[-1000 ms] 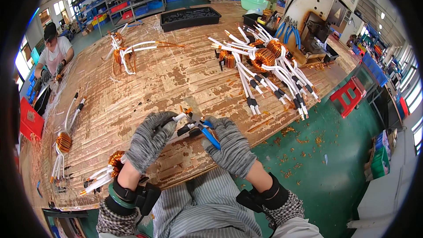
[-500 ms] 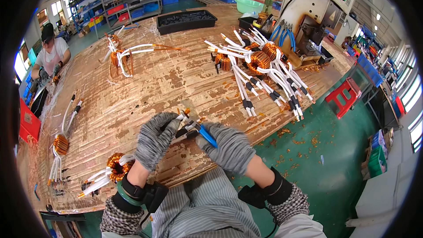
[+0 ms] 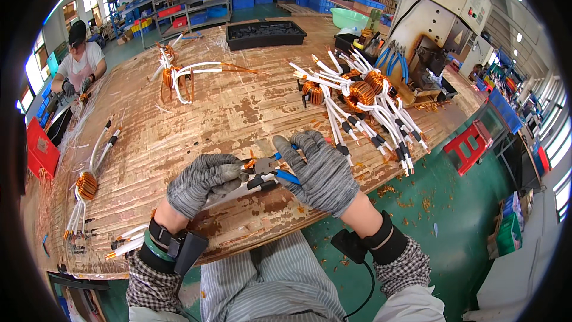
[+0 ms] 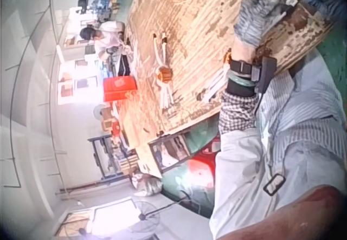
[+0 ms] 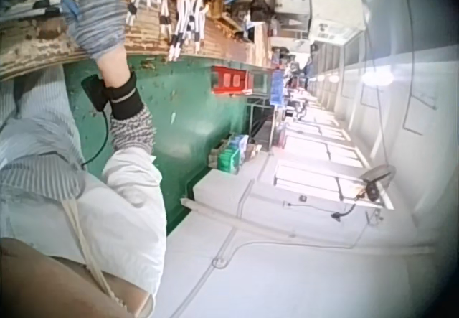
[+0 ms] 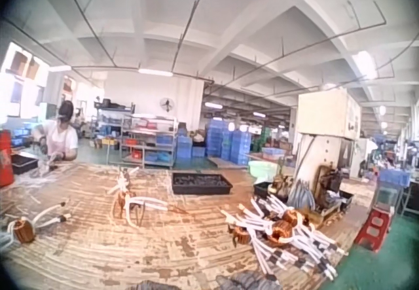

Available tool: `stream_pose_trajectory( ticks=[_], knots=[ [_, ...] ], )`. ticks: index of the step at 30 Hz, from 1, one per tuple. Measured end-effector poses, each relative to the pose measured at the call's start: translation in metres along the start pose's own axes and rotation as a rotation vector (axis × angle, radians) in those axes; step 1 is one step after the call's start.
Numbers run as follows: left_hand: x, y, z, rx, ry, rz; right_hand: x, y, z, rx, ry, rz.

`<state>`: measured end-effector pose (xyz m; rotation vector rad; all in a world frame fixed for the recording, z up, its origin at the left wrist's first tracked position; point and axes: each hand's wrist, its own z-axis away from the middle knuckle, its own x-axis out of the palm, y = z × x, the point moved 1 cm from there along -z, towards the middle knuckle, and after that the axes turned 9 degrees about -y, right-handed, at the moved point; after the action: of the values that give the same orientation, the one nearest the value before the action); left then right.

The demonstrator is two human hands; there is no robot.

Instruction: Cutting and preparing wires on copper induction coils using pliers.

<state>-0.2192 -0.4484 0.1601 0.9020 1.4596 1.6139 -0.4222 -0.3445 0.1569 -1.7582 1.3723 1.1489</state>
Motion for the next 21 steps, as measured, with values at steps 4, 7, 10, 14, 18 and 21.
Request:
stream_pose_trajectory(
  ticks=[4, 7, 10, 14, 18, 21],
  knots=[
    [-0.002, 0.002, -0.001, 0.066, -0.024, -0.086, -0.001, -0.008, 0.009, 0.051, -0.115, -0.169],
    [-0.002, -0.001, -0.005, -0.004, -0.076, -0.074, -0.002, -0.010, 0.013, 0.318, -0.463, -0.903],
    [0.006, -0.004, -0.010, -0.016, -0.096, -0.069, 0.006, -0.007, 0.021, 0.506, -0.719, -1.541],
    [0.020, -0.008, -0.016, 0.187, -0.013, -0.356, 0.024, -0.004, 0.032, 0.009, -0.107, 0.006],
    [0.022, -0.011, -0.015, 0.208, 0.080, -0.278, 0.029, 0.013, 0.031, 0.702, 0.096, -1.558],
    [0.025, 0.003, -0.018, 0.185, 0.000, -0.168, 0.037, 0.016, 0.040, 0.723, 0.208, -1.467]
  ],
)
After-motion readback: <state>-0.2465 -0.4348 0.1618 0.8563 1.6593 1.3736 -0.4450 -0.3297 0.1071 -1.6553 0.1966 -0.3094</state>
